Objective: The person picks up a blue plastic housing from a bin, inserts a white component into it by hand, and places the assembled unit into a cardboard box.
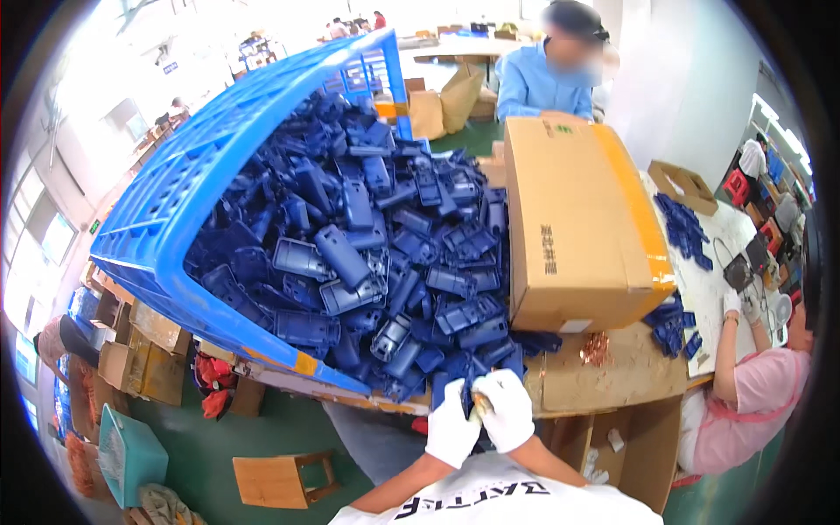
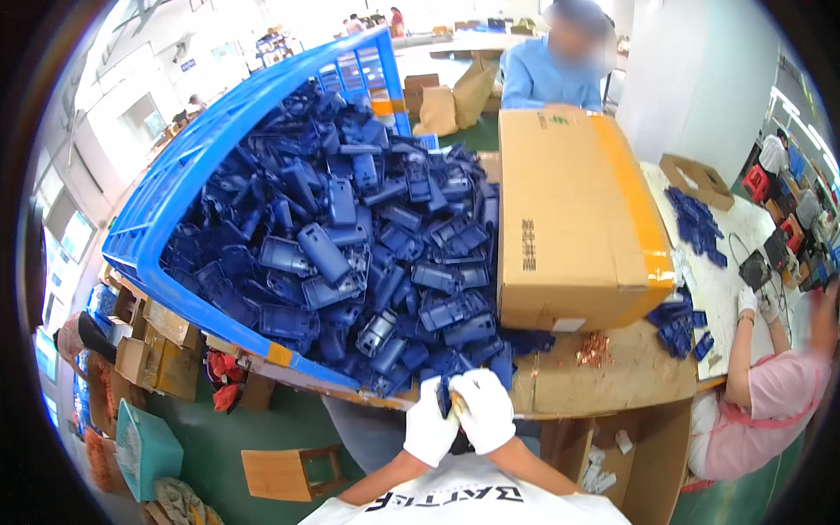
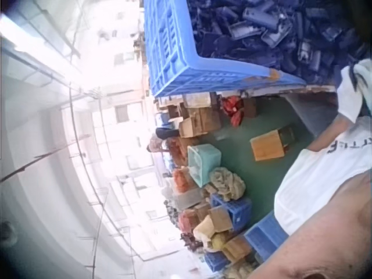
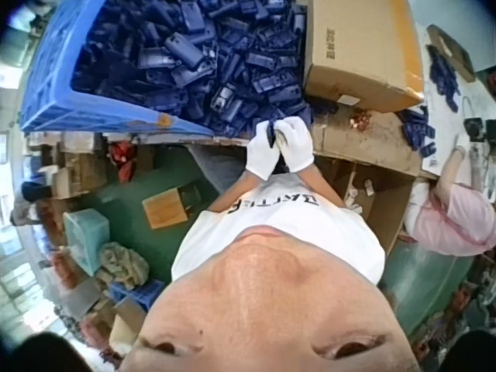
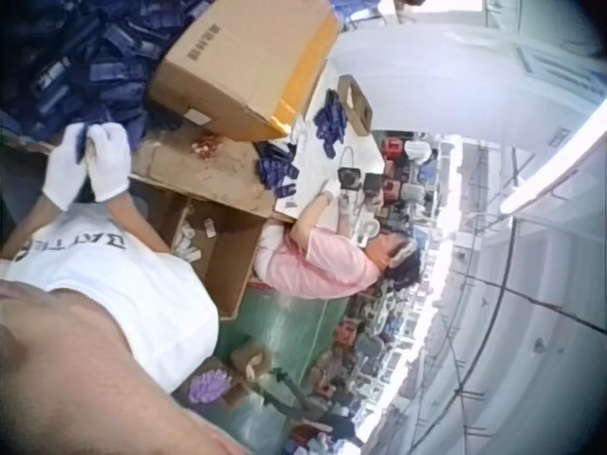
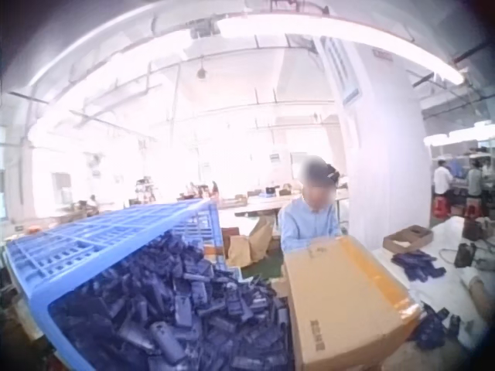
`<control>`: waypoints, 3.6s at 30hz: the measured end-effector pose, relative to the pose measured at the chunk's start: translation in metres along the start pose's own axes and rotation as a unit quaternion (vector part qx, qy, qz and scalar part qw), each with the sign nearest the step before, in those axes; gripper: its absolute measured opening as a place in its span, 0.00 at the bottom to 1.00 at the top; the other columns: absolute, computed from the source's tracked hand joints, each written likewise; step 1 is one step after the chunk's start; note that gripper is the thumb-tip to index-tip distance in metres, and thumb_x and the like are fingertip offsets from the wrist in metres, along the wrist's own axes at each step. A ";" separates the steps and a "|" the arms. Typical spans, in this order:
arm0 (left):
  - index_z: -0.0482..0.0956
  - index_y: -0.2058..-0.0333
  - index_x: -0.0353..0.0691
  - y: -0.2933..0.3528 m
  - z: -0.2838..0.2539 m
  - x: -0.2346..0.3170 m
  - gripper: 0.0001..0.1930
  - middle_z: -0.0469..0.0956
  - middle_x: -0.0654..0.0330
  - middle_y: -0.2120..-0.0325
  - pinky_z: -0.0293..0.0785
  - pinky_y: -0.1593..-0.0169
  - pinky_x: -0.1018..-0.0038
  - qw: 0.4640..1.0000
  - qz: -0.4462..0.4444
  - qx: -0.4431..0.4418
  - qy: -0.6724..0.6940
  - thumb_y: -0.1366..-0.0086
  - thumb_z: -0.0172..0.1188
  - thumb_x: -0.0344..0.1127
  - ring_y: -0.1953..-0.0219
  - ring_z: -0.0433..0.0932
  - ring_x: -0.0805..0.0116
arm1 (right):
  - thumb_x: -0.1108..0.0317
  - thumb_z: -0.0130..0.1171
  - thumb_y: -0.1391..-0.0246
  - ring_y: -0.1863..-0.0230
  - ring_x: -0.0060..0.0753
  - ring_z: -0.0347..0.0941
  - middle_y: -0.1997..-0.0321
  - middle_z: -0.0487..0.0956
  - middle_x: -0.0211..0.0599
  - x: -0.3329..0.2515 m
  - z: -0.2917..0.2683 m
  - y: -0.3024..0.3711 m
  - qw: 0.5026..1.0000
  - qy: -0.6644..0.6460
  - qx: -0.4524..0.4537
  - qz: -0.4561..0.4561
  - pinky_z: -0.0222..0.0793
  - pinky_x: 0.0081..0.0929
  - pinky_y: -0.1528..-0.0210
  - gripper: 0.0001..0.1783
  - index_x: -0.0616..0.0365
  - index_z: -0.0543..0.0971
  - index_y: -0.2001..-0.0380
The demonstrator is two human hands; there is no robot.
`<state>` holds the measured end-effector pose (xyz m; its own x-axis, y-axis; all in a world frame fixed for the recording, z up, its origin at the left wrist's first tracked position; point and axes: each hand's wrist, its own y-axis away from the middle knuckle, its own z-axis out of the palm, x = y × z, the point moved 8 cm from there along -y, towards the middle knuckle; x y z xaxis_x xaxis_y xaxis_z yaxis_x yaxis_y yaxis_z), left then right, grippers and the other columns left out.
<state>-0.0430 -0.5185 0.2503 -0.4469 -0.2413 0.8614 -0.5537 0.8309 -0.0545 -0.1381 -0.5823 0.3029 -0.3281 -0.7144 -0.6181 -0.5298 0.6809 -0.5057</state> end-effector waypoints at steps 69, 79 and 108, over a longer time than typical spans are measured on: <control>0.76 0.50 0.40 -0.029 0.043 0.068 0.17 0.81 0.52 0.67 0.76 0.61 0.75 0.976 0.074 -0.200 0.040 0.39 0.58 0.22 0.65 0.83 0.69 | 0.74 0.66 0.55 0.62 0.47 0.77 0.55 0.76 0.44 0.033 -0.070 0.045 0.975 0.035 0.151 0.159 0.75 0.34 0.62 0.29 0.56 0.72 0.47; 0.65 0.39 0.34 -0.021 0.038 0.039 0.29 0.72 0.50 0.45 0.71 0.42 0.72 0.929 -0.040 -0.235 0.284 0.40 0.55 0.15 0.43 0.72 0.65 | 0.74 0.60 0.54 0.59 0.46 0.78 0.47 0.72 0.42 0.034 -0.042 0.029 0.992 0.090 0.048 0.074 0.77 0.36 0.61 0.24 0.44 0.77 0.51; 0.68 0.41 0.32 -0.015 0.001 0.005 0.22 0.76 0.51 0.49 0.76 0.48 0.74 0.923 -0.112 -0.172 0.326 0.34 0.56 0.23 0.47 0.76 0.66 | 0.77 0.60 0.55 0.57 0.47 0.80 0.48 0.77 0.48 0.000 -0.010 0.011 0.994 0.062 -0.079 0.037 0.77 0.32 0.56 0.17 0.51 0.81 0.59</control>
<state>-0.0377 -0.5329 0.2552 0.2325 -0.1660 0.9583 -0.2757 0.9337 0.2286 -0.1512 -0.5764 0.3035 -0.4594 -0.6848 -0.5658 -0.6135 0.7052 -0.3554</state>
